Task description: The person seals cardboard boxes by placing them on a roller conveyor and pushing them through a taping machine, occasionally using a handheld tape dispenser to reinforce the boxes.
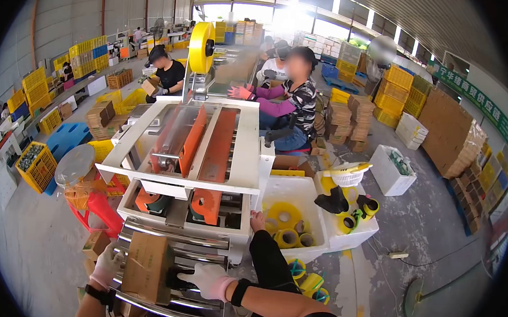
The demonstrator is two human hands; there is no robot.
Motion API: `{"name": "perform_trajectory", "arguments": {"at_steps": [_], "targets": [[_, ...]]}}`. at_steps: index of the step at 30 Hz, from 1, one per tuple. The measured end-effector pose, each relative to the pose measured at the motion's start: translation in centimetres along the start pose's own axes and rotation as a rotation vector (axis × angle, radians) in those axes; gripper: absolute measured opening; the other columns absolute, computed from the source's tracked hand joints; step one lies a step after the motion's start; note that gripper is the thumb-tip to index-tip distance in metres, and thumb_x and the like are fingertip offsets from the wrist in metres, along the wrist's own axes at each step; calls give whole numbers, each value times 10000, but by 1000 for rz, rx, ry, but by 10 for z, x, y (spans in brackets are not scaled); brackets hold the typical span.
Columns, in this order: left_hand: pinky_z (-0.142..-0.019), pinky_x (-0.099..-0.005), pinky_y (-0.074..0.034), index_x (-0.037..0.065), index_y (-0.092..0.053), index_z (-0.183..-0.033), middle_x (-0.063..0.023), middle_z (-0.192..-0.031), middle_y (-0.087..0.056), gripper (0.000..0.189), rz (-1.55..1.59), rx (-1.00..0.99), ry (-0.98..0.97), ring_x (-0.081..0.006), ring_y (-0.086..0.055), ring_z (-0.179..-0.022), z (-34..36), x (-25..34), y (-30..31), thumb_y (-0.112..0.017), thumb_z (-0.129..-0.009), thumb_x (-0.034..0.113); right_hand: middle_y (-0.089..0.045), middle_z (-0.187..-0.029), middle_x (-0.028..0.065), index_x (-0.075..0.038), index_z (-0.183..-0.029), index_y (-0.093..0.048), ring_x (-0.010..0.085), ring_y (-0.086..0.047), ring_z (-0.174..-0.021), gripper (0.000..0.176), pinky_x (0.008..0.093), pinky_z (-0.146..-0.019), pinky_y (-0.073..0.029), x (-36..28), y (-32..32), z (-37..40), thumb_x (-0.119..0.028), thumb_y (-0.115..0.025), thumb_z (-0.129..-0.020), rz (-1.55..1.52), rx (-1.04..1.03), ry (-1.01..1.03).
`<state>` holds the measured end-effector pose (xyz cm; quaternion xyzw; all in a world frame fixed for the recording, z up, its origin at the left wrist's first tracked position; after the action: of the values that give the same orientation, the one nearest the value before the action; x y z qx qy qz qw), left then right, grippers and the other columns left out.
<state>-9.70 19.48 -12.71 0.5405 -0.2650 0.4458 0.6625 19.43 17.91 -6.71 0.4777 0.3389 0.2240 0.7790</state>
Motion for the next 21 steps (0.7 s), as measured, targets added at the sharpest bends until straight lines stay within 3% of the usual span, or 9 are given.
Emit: {"name": "perform_trajectory", "arguments": {"at_steps": [1,3,5,8,14,17,19,20,21], "targets": [[-774,-389,-552,-11,-385,-1389,-112,-871,-662,749,-24,-69,-97,-271,-689,-826,8,17,-5,-730,-833,354,-558,-992,187,-326,-1435,-463,351,-631,-882,693,435,-708,-522,-5,-1,2,-50,-557,-806,-3,-16,2],[-897,-443,-517,4,-215,-1491,-208,-1037,-636,1167,-200,-190,-265,-384,-654,-975,63,125,-29,-804,-682,603,-561,-1050,199,-341,-1434,-460,361,-630,-940,678,443,-741,-521,-12,-2,2,-75,-553,-817,-15,-40,-5],[-989,-468,-454,32,-197,-1513,-263,-1335,-450,1264,-862,-24,-50,-428,-523,-1195,70,117,-47,-776,-618,710,-555,-1085,207,-350,-1434,-458,364,-628,-964,666,449,-749,-520,-10,-6,-4,-96,-547,-824,-38,-7,4],[-1042,-476,-406,68,-221,-1513,-269,-1473,-262,1262,-866,-63,113,-482,-402,-1299,73,139,-54,-749,-591,747,-632,-1034,225,-320,-1422,-483,376,-648,-900,649,479,-757,-523,-9,-10,-14,-125,-540,-805,-99,-34,-9],[-1020,-477,-419,115,-232,-1507,-243,-1369,-389,1218,-760,159,45,-420,-450,-1249,96,119,-28,-832,-553,577,-663,-942,219,-320,-1399,-514,383,-645,-808,641,474,-726,-520,-13,-11,-1,-129,-544,-788,-130,12,18],[-1011,-492,-420,101,-263,-1479,-246,-1336,-415,1209,-626,324,11,-422,-441,-1246,148,72,27,-864,-511,507,-620,-994,216,-316,-1394,-526,375,-631,-910,687,445,-805,-517,-13,5,48,-58,-548,-758,-126,93,54],[-1004,-492,-424,68,-278,-1467,-256,-1312,-436,1164,-546,327,212,-435,-460,-1219,199,44,73,-850,-551,500,-596,-990,207,-328,-1391,-529,370,-617,-925,663,432,-824,-507,-5,-3,68,-78,-562,-778,-210,227,131],[-997,-484,-428,41,-319,-1442,-257,-1312,-447,1086,-759,472,170,-434,-477,-1202,208,23,92,-833,-592,480,-591,-945,192,-328,-1393,-526,360,-622,-863,637,425,-785,-515,-9,5,84,-137,-611,-792,-252,390,228],[-991,-475,-432,14,-360,-1417,-259,-1313,-458,1010,-981,602,150,-433,-493,-1186,228,-6,97,-817,-633,460,-585,-900,166,-325,-1374,-548,349,-622,-790,603,415,-740,-517,-12,4,90,-186,-657,-798,-271,355,199]]}}
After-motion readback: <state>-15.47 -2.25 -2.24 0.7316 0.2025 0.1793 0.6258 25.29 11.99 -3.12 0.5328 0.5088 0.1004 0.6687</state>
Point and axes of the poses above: each hand's wrist, its own z-axis away from the middle knuckle, its own y-axis out of the back of the hand, x = y × z, the point moved 9 cm from there along -z, towards the middle knuckle
